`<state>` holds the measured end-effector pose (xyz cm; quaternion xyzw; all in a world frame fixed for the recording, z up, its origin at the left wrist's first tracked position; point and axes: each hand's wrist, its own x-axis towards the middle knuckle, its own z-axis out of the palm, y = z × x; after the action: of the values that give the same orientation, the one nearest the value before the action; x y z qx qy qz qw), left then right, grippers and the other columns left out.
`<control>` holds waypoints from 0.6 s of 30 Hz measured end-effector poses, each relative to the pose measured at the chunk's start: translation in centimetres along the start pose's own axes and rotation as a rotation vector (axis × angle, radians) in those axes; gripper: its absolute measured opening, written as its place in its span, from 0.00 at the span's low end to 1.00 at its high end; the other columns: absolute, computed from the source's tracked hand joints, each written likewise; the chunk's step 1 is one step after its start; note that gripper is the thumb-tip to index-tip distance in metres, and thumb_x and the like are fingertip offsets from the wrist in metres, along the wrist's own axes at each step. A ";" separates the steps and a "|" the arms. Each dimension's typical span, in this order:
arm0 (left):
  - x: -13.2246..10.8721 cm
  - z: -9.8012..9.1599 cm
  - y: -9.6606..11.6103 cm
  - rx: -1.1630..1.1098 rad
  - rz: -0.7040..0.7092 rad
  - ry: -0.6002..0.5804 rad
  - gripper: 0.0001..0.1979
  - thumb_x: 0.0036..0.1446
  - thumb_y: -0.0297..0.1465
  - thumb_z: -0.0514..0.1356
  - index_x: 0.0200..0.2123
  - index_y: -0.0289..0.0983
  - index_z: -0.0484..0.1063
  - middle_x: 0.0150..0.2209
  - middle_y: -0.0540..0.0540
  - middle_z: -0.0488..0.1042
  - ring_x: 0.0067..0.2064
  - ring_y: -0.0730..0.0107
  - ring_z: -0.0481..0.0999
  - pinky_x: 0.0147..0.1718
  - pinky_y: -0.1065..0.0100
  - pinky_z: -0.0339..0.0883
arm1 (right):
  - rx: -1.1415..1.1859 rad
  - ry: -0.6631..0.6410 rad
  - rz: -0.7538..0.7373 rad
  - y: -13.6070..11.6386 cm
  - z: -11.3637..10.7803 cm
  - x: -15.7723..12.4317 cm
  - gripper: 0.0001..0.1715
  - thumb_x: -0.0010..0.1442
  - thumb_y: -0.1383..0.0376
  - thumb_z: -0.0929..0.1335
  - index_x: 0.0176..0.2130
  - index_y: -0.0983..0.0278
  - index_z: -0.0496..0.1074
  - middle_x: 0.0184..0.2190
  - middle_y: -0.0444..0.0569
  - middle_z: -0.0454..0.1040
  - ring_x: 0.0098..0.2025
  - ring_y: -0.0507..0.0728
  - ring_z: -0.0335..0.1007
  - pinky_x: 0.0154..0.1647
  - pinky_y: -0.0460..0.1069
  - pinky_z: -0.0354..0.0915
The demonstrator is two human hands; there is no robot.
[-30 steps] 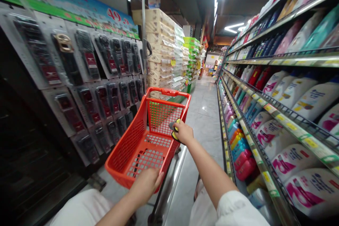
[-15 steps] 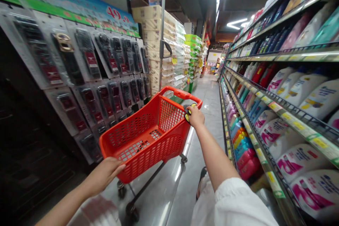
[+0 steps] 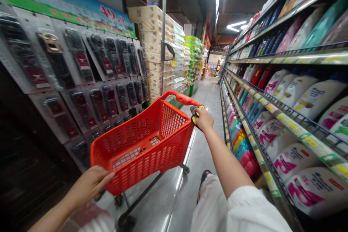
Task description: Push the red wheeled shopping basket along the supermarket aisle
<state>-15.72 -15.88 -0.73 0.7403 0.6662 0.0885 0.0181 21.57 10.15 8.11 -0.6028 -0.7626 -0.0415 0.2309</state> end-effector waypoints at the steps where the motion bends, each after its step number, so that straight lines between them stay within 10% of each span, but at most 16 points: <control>1: 0.4 -0.4 0.5 0.027 -0.070 -0.039 0.34 0.63 0.49 0.35 0.20 0.37 0.69 0.22 0.43 0.72 0.28 0.63 0.73 0.34 0.66 0.60 | 0.006 0.012 0.008 -0.2 0.1 -0.1 0.20 0.61 0.64 0.61 0.52 0.52 0.69 0.48 0.49 0.67 0.44 0.59 0.68 0.39 0.50 0.62; 4: 3.2 -1.8 2.9 0.001 -0.263 -0.124 0.35 0.62 0.50 0.34 0.22 0.36 0.70 0.24 0.40 0.73 0.29 0.60 0.75 0.29 0.67 0.59 | -0.001 0.033 -0.044 -2.2 0.9 -1.8 0.18 0.61 0.55 0.62 0.49 0.55 0.70 0.46 0.51 0.67 0.44 0.60 0.67 0.39 0.50 0.62; 11: 14.0 -2.4 9.2 -0.350 0.123 -0.209 0.28 0.58 0.53 0.45 0.33 0.36 0.73 0.31 0.46 0.75 0.34 0.65 0.73 0.32 0.70 0.59 | -0.006 -0.087 -0.272 -7.2 2.6 -6.0 0.17 0.63 0.52 0.61 0.46 0.54 0.71 0.44 0.49 0.67 0.43 0.57 0.68 0.39 0.49 0.62; 18: 15.9 0.7 9.2 -0.623 0.045 -0.353 0.32 0.55 0.57 0.43 0.26 0.35 0.68 0.24 0.49 0.66 0.28 0.68 0.65 0.29 0.69 0.58 | 0.002 0.000 -0.162 -1.9 0.9 -3.0 0.16 0.63 0.55 0.62 0.49 0.51 0.71 0.43 0.48 0.68 0.41 0.57 0.69 0.36 0.48 0.62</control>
<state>-5.06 -1.13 1.64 0.7176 0.5774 0.1583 0.3559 20.04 7.25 6.53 -0.5388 -0.8090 -0.0592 0.2274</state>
